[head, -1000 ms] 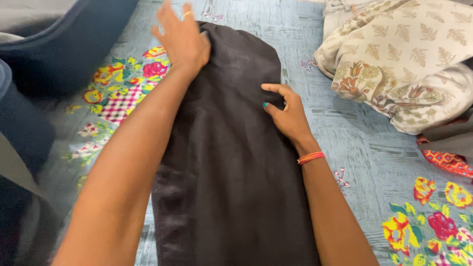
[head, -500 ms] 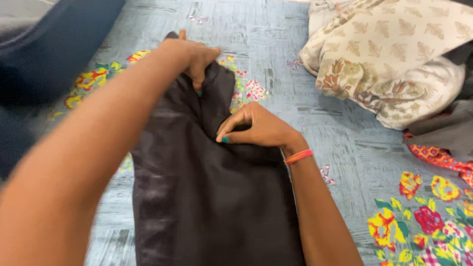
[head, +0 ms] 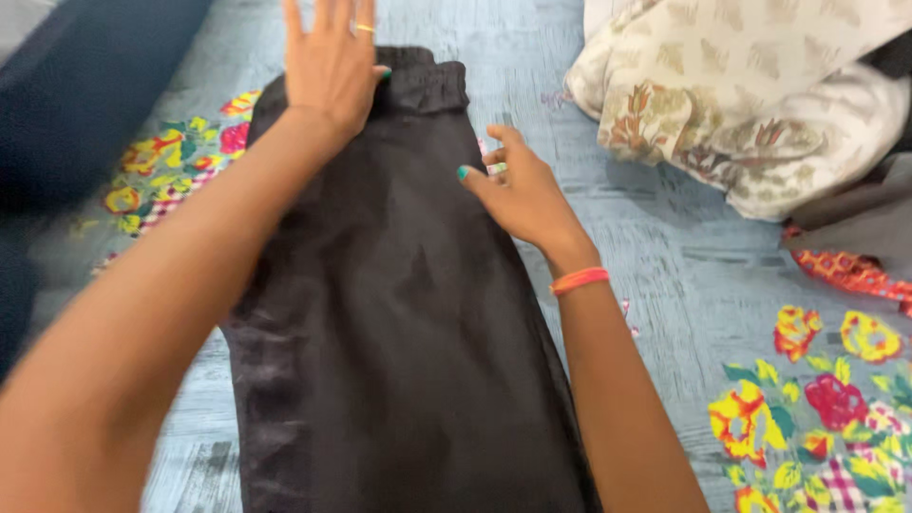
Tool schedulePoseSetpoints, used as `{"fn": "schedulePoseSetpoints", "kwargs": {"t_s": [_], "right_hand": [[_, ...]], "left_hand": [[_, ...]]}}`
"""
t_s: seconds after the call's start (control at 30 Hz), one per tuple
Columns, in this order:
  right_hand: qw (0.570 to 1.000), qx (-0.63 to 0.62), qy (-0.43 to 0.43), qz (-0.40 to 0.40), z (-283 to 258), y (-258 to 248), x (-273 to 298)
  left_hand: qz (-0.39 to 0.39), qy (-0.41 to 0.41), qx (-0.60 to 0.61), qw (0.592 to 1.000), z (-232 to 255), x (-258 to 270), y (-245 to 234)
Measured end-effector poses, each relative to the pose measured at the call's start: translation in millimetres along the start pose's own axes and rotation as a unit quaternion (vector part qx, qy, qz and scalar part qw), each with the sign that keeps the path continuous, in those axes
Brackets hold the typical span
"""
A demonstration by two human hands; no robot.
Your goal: The person folds a black garment on a bed and then places it into an open suitcase next to a stack of other folded clothes.
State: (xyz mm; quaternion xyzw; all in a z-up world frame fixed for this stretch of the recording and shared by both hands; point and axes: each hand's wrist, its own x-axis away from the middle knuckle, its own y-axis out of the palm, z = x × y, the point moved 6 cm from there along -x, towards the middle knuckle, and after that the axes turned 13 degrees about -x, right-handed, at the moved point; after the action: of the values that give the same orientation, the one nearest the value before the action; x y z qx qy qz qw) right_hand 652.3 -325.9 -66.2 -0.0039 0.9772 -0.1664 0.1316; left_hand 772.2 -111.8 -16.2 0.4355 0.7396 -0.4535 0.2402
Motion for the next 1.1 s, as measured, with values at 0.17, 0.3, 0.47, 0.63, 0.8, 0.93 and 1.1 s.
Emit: {"fn": "schedulePoseSetpoints", "kwargs": {"t_s": [0.17, 0.3, 0.47, 0.63, 0.8, 0.93, 1.1], "right_hand": [[0.991, 0.093, -0.073, -0.059, 19, 18, 7], [0.983, 0.099, -0.148, -0.054, 32, 19, 6], [0.988, 0.077, -0.125, -0.05, 44, 16, 6], [0.995, -0.045, -0.004, -0.086, 35, -2, 58], [0.989, -0.128, 0.044, -0.053, 10, -24, 145], [0.998, 0.034, -0.009, 0.047, -18, -32, 224], [0.987, 0.1, -0.018, 0.127, -35, -24, 266]], "left_hand": [[-0.012, 0.016, 0.116, 0.993, -26, 69, -66], [-0.218, 0.022, 0.27, 0.938, -5, 98, -38], [-0.34, 0.018, 0.215, 0.915, 3, 97, -11], [-0.309, 0.019, 0.133, 0.941, 6, 112, -76], [-0.204, -0.091, 0.186, 0.957, -35, 189, -190], [-0.093, -0.311, 0.307, 0.895, -98, 268, -215], [-0.081, -0.34, 0.392, 0.851, -104, 282, -185]]}}
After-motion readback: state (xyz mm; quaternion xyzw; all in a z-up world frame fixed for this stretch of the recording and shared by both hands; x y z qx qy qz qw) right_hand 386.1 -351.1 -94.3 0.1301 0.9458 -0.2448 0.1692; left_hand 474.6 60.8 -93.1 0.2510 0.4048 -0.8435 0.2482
